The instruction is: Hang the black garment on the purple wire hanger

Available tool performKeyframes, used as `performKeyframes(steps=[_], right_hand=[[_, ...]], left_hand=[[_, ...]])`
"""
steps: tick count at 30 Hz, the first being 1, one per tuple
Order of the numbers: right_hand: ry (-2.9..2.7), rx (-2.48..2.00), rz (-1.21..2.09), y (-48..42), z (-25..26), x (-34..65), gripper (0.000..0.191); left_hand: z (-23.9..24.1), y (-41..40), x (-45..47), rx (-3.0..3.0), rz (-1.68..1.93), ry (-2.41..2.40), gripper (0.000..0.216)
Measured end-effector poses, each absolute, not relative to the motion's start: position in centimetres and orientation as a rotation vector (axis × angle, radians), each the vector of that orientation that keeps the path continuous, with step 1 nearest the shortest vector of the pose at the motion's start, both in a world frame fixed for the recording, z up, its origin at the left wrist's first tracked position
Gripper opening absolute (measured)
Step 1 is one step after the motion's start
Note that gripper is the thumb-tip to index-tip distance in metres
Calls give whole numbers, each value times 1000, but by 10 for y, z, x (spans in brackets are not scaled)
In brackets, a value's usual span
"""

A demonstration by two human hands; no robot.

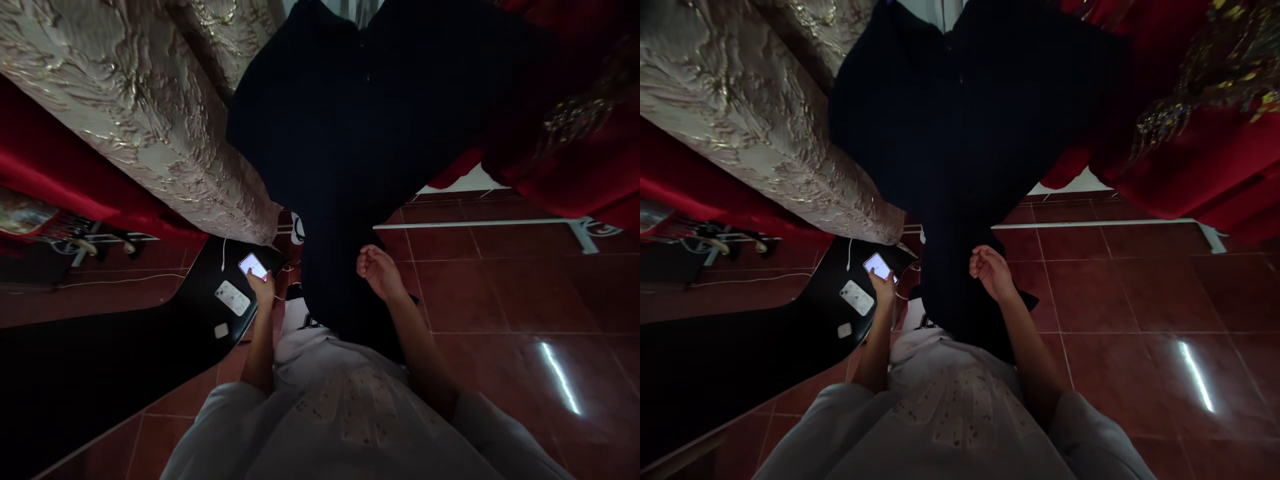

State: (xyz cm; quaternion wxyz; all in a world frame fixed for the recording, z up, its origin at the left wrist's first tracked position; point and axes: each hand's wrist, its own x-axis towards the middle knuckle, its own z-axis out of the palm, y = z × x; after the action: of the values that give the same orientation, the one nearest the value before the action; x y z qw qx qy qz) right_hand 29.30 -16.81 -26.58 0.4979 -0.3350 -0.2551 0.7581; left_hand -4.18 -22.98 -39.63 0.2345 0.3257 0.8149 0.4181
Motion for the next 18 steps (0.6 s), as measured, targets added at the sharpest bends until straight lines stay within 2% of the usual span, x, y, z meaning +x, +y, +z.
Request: performKeyframes(steps=[3, 7, 10, 14, 18], right_hand=[[-656, -843, 1829, -165, -261, 290, 17], [-828, -908, 1640, -139, -230, 280, 17], [-977, -865, 1443, -102, -185, 268, 17], [-1135, -801, 1296, -58, -124, 248, 26], [-1196, -731, 1287, -40, -91, 232, 31]], left_hand=[[-368, -207, -15, 1040, 1221, 2199, 64], [-304, -165, 24, 1378, 1300, 1979, 40], [-236, -129, 49, 1788, 1550, 1683, 32], [-146, -80, 75, 1993, 1905, 1387, 35], [-92, -38, 92, 2206, 1845, 1257, 39]])
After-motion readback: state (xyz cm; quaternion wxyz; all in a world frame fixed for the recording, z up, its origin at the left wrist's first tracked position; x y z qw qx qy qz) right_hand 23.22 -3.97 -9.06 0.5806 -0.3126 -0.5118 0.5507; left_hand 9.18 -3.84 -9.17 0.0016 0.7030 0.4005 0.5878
